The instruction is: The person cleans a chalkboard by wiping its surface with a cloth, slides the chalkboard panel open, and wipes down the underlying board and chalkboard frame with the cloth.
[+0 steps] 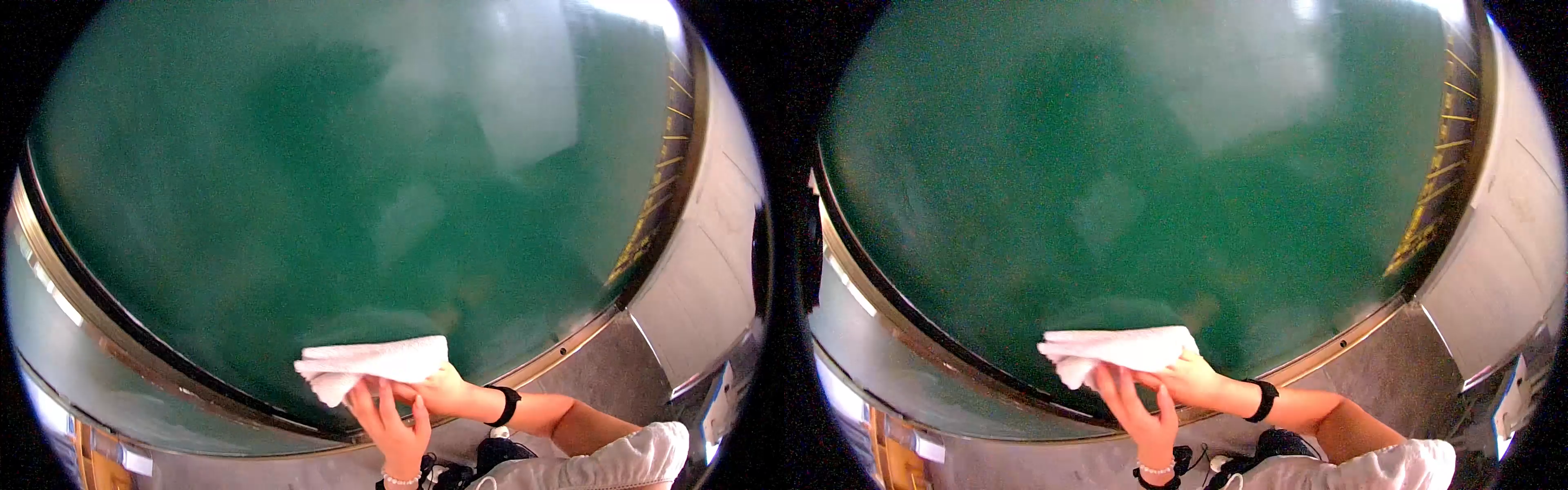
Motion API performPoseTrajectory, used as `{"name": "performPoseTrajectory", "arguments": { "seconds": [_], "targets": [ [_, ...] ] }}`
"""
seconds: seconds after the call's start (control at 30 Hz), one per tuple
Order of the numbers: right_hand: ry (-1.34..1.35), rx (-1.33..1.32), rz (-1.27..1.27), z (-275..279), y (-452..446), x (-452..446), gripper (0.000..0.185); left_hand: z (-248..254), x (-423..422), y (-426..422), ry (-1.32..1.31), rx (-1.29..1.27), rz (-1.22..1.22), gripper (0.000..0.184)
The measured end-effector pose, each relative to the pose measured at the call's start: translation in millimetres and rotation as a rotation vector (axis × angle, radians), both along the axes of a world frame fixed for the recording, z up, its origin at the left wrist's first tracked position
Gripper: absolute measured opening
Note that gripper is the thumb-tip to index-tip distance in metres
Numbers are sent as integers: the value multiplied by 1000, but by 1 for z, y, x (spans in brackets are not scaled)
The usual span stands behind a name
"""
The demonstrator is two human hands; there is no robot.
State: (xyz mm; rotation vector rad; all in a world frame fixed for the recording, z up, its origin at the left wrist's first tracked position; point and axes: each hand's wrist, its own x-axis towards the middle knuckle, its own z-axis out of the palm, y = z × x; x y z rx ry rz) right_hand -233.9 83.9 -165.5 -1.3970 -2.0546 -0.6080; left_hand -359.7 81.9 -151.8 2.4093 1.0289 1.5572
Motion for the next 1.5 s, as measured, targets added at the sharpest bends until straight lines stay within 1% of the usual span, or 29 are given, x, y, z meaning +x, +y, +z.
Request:
{"name": "performPoseTrajectory", "arguments": {
  "seconds": [0.07,0.1,0.2,0.23,0.3,0.37,0.5,0.63,0.7,0.73,0.77,0.8,0.83,0.87,0.93,0.97,1.0,1.03,1.07,1.1,1.17,1.2,1.27,1.3,1.33,1.37,1.43,1.47,1.5],
  "targets": [
    [27,-37,79,-21,-2,12,46,-23,6,-3,41,26,11,56],
    [3,-72,68,-27,-7,17,45,-37,12,-6,54,15,23,57],
    [-41,-132,33,-47,-25,45,43,-74,35,-26,172,-98,24,55],
    [-50,-155,30,-53,-34,58,42,-77,46,-35,172,-137,-2,56],
    [-90,-155,-13,-59,-51,87,40,-77,71,-46,177,-196,-104,57],
    [-154,-100,-84,-65,-66,110,38,-84,93,-56,153,-143,-142,59],
    [-60,-197,-105,-52,-86,144,35,-78,125,-67,168,-90,-213,60],
    [220,-139,-95,-62,-112,198,30,-71,177,-85,183,-49,-264,55],
    [133,48,-184,-64,-125,224,29,-66,203,-91,205,-2,-313,53],
    [87,138,-232,-56,-130,234,29,-66,216,-96,237,-6,-351,52],
    [30,210,-214,-41,-138,242,23,-67,227,-101,266,-9,-390,51],
    [42,206,-280,-56,-150,254,15,-67,239,-104,296,-8,-425,50],
    [68,195,-320,-61,-156,264,13,-59,249,-107,298,68,-430,49],
    [95,185,-355,-64,-163,275,11,-59,261,-111,271,62,-472,47],
    [150,247,-441,-89,-174,296,30,-54,279,-116,313,78,-558,44],
    [179,277,-484,-101,-180,306,40,-62,287,-118,357,99,-566,41],
    [299,256,-533,-115,-185,311,48,-74,295,-119,328,101,-605,41],
    [1076,60,-133,-158,-186,327,55,-88,300,-121,298,102,-635,42],
    [1904,163,216,-203,-188,343,62,-97,304,-121,267,102,-655,43],
    [1867,137,206,-211,-190,333,64,-101,306,-121,281,122,-676,41],
    [1886,31,296,-229,-197,328,63,-125,310,-126,374,41,-704,42],
    [1937,-49,393,-241,-201,333,61,-130,311,-126,398,5,-701,42],
    [2049,-210,571,-267,-214,348,57,-127,306,-128,362,30,-653,38],
    [2097,-295,659,-253,-209,367,55,-105,313,-125,342,52,-627,37],
    [2152,-362,736,-250,-203,374,53,-100,310,-124,350,53,-608,37],
    [1991,-414,854,-202,-201,356,54,-100,312,-125,364,55,-600,38],
    [1508,-412,306,-156,-205,350,50,-90,311,-130,366,68,-596,39],
    [1018,-305,91,-150,-207,354,46,-90,314,-134,372,53,-581,41],
    [563,-130,-180,-136,-206,354,42,-85,314,-136,377,40,-574,43]
  ]
}}
